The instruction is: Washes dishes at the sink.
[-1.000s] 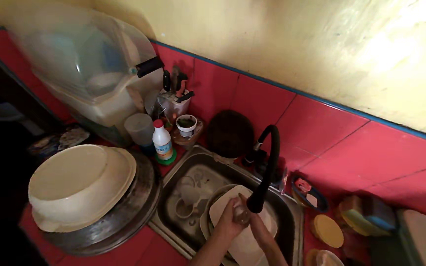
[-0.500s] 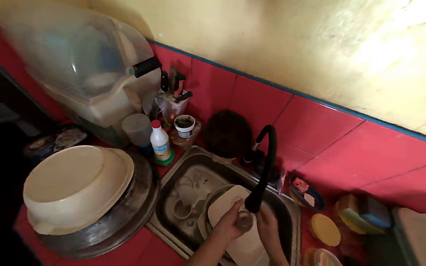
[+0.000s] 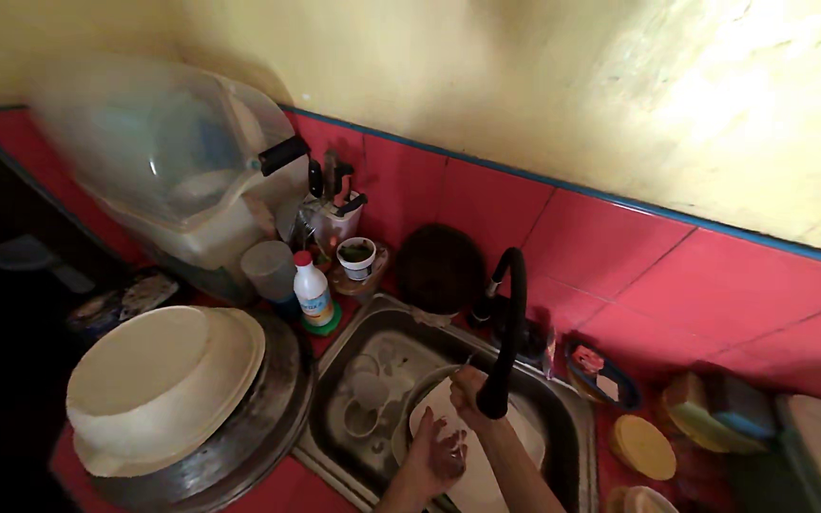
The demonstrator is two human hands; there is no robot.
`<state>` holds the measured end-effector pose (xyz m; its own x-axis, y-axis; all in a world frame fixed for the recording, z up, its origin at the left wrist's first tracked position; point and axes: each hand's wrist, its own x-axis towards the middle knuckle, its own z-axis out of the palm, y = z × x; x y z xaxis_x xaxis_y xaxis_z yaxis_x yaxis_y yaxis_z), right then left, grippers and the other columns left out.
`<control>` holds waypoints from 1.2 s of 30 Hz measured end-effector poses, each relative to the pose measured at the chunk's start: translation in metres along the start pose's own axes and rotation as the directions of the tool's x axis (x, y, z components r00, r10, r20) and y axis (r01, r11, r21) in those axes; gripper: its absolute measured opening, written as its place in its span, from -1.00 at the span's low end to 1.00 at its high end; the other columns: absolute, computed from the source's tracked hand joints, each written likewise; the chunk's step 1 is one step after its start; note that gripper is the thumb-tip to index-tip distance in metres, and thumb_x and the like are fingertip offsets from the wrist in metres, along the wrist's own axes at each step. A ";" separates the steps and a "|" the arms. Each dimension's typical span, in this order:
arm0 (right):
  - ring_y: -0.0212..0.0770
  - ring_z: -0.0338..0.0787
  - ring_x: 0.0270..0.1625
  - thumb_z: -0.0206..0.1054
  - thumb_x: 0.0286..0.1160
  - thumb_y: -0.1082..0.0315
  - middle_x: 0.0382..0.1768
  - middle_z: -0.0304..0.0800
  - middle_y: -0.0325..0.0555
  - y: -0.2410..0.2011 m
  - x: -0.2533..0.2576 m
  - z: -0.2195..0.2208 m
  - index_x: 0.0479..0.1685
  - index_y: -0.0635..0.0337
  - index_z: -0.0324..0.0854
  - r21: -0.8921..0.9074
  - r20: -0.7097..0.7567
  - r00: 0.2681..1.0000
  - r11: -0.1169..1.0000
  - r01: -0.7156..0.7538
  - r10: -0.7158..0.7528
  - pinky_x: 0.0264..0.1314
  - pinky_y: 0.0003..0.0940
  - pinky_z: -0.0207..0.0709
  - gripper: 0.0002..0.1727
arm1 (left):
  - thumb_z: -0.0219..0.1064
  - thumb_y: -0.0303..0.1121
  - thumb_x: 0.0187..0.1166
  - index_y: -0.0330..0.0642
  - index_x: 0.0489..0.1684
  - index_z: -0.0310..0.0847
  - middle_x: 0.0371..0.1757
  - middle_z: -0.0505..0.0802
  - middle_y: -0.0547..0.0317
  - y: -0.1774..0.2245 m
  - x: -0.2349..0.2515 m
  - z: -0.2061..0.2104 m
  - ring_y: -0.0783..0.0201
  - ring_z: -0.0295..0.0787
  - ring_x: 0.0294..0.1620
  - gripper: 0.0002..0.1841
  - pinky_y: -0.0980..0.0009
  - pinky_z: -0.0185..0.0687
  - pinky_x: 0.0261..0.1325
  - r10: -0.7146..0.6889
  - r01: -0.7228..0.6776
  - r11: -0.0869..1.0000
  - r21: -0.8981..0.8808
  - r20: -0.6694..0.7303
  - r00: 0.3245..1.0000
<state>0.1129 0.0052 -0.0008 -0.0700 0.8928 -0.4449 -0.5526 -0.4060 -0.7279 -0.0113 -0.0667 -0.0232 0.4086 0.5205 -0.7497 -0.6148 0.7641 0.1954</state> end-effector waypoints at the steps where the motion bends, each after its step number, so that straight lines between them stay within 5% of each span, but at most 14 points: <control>1: -0.44 0.49 -0.64 0.02 0.66 0.59 -0.63 0.49 -0.32 -0.002 -0.004 -0.004 -0.29 0.11 0.40 -0.108 0.085 0.996 0.994 0.006 0.003 -0.58 -0.54 0.47 -0.80 | -0.21 0.27 0.79 0.00 0.64 0.22 0.25 0.74 -0.07 0.000 0.001 0.001 0.10 0.77 -0.06 -0.34 0.22 0.70 -0.15 0.004 -0.004 1.000 0.002 0.008 1.000; 3: -0.34 0.73 -0.27 0.28 0.45 0.54 -0.34 0.70 -0.27 -0.011 -0.023 -0.010 -0.17 0.13 0.54 -0.338 0.307 0.948 0.941 0.023 0.087 -0.08 -0.34 0.70 -0.89 | -0.27 0.26 0.80 0.01 0.63 0.24 0.25 0.72 -0.07 -0.001 0.004 0.001 0.08 0.74 -0.07 -0.34 0.19 0.67 -0.16 0.028 -0.028 1.000 0.012 0.045 0.999; 5: -0.28 0.80 -0.09 0.42 0.43 0.35 -0.16 0.81 -0.17 -0.018 -0.045 -0.018 0.02 0.23 0.67 -0.528 0.368 0.927 0.836 0.151 0.065 0.08 -0.25 0.73 -0.76 | -0.32 0.27 0.80 0.04 0.63 0.31 0.25 0.74 -0.06 -0.001 0.012 0.002 0.10 0.75 -0.07 -0.32 0.21 0.67 -0.17 0.075 -0.084 0.991 0.103 0.085 0.994; 9: 0.00 0.81 0.15 0.47 0.52 0.13 0.17 0.78 0.20 -0.022 -0.080 -0.030 0.46 0.36 0.51 -0.877 -0.067 0.987 0.481 0.012 -0.146 0.29 -0.02 0.66 -0.37 | -0.34 0.25 0.83 -0.07 0.77 0.22 0.51 0.62 -0.17 0.001 0.007 0.023 -0.07 0.66 0.30 -0.26 -0.03 0.60 0.20 0.176 -0.207 0.888 0.410 0.114 0.978; 11: 0.04 0.85 0.05 0.41 0.59 0.05 0.16 0.77 0.20 -0.018 -0.090 -0.032 0.66 0.27 0.26 -0.820 -0.158 0.987 0.561 -0.115 -0.029 0.07 0.03 0.73 -0.24 | -0.34 0.16 0.87 -0.22 0.64 0.38 0.44 0.68 -0.19 -0.001 0.005 0.037 -0.04 0.65 0.35 -0.28 -0.03 0.55 0.34 0.267 -0.304 0.780 0.547 0.149 0.952; 13: 0.07 0.85 0.07 0.44 0.57 0.13 0.18 0.74 0.20 -0.014 -0.096 -0.033 0.77 0.12 0.02 -0.680 -0.156 0.987 0.720 -0.140 0.045 0.01 0.05 0.76 -0.14 | -0.30 0.01 0.92 -0.34 0.50 0.49 0.23 0.74 -0.14 -0.004 0.008 0.042 0.13 0.65 0.13 -0.36 0.17 0.56 0.21 0.369 -0.431 0.655 0.620 0.234 0.899; 18: 0.03 0.82 0.11 0.58 0.14 0.36 0.21 0.71 0.17 -0.004 -0.093 -0.043 0.69 0.17 0.08 -0.587 -0.057 0.996 0.809 0.019 -0.065 0.03 -0.01 0.79 -0.01 | 0.09 -0.31 0.82 -0.39 0.13 0.71 -0.10 0.84 0.07 0.006 0.007 0.031 0.37 0.74 -0.11 -0.66 0.37 0.68 0.11 0.501 -0.566 0.576 0.590 0.292 0.815; 22: 0.07 0.82 0.15 0.66 0.04 0.40 0.22 0.76 0.20 0.006 -0.085 -0.040 0.63 0.33 0.27 -0.798 -0.077 0.960 0.594 0.102 -0.268 0.17 0.04 0.71 -0.03 | 0.15 -0.19 0.82 -0.37 -0.03 0.74 -0.20 0.78 0.04 0.028 -0.016 0.015 0.28 0.61 -0.27 -0.63 0.29 0.53 -0.09 0.618 -0.417 0.396 0.818 0.099 0.780; 24: 0.02 0.81 0.15 0.55 0.27 0.40 0.22 0.72 0.17 0.013 -0.082 -0.039 0.67 0.26 0.12 -0.653 -0.132 0.975 0.756 0.051 -0.179 0.08 -0.04 0.75 -0.10 | 0.19 -0.21 0.77 -0.39 -0.05 0.73 -0.18 0.76 -0.06 0.037 -0.026 -0.005 0.14 0.65 -0.15 -0.65 0.14 0.57 0.04 0.638 -0.334 0.313 0.889 0.064 0.768; 26: 0.03 0.78 0.18 0.61 0.18 0.35 0.23 0.70 0.19 0.020 -0.080 -0.040 0.70 0.26 0.16 -0.677 -0.192 0.955 0.735 0.038 -0.226 0.14 -0.01 0.73 -0.02 | 0.28 -0.35 0.63 -0.42 -0.05 0.72 -0.12 0.77 -0.16 0.043 -0.041 -0.025 0.04 0.71 -0.06 -0.74 0.05 0.63 0.12 0.651 -0.247 0.240 0.939 0.034 0.759; 29: 0.05 0.80 0.14 0.58 0.24 0.40 0.24 0.69 0.24 0.026 -0.078 -0.038 0.67 0.31 0.15 -0.648 -0.221 0.938 0.759 0.063 -0.267 0.08 -0.01 0.75 -0.08 | 0.28 -0.35 0.56 -0.36 -0.25 0.67 -0.33 0.69 -0.01 0.049 -0.069 -0.058 0.14 0.64 -0.26 -0.80 0.18 0.59 -0.10 0.722 -0.207 0.115 0.972 0.061 0.689; 31: 0.06 0.77 0.20 0.54 0.35 0.39 0.28 0.64 0.26 0.027 -0.078 -0.034 0.72 0.29 0.05 -0.570 -0.248 0.944 0.821 0.039 -0.216 0.12 0.00 0.74 -0.08 | 0.31 -0.33 0.53 -0.38 -0.23 0.68 -0.19 0.77 -0.08 0.047 -0.076 -0.088 0.10 0.72 -0.11 -0.78 0.17 0.66 0.05 0.780 -0.295 0.005 0.956 0.181 0.599; 33: 0.11 0.73 0.32 0.68 0.12 0.37 0.36 0.65 0.30 0.032 -0.074 -0.037 0.73 0.40 0.12 -0.722 -0.212 0.921 0.688 0.077 -0.326 0.30 0.03 0.67 0.07 | 0.29 -0.33 0.57 -0.39 -0.15 0.68 -0.05 0.78 -0.14 0.040 -0.072 -0.118 0.09 0.74 -0.02 -0.76 0.19 0.69 0.14 0.798 -0.370 -0.089 0.925 0.288 0.530; 36: 0.06 0.78 0.18 0.60 0.28 0.36 0.25 0.65 0.26 0.036 -0.072 -0.029 0.65 0.35 0.11 -0.598 -0.247 0.928 0.798 0.081 -0.280 0.09 -0.01 0.75 -0.07 | 0.23 -0.41 0.61 -0.46 0.09 0.66 0.18 0.75 -0.29 0.032 -0.069 -0.141 0.00 0.78 0.09 -0.72 0.17 0.73 0.22 0.804 -0.395 -0.147 0.907 0.342 0.487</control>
<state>0.1217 -0.0793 -0.0105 0.2947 0.8937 -0.3382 0.0498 -0.3678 -0.9286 -0.1546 -0.1319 -0.0547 -0.0642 0.9979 0.0084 0.5405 0.0277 0.8409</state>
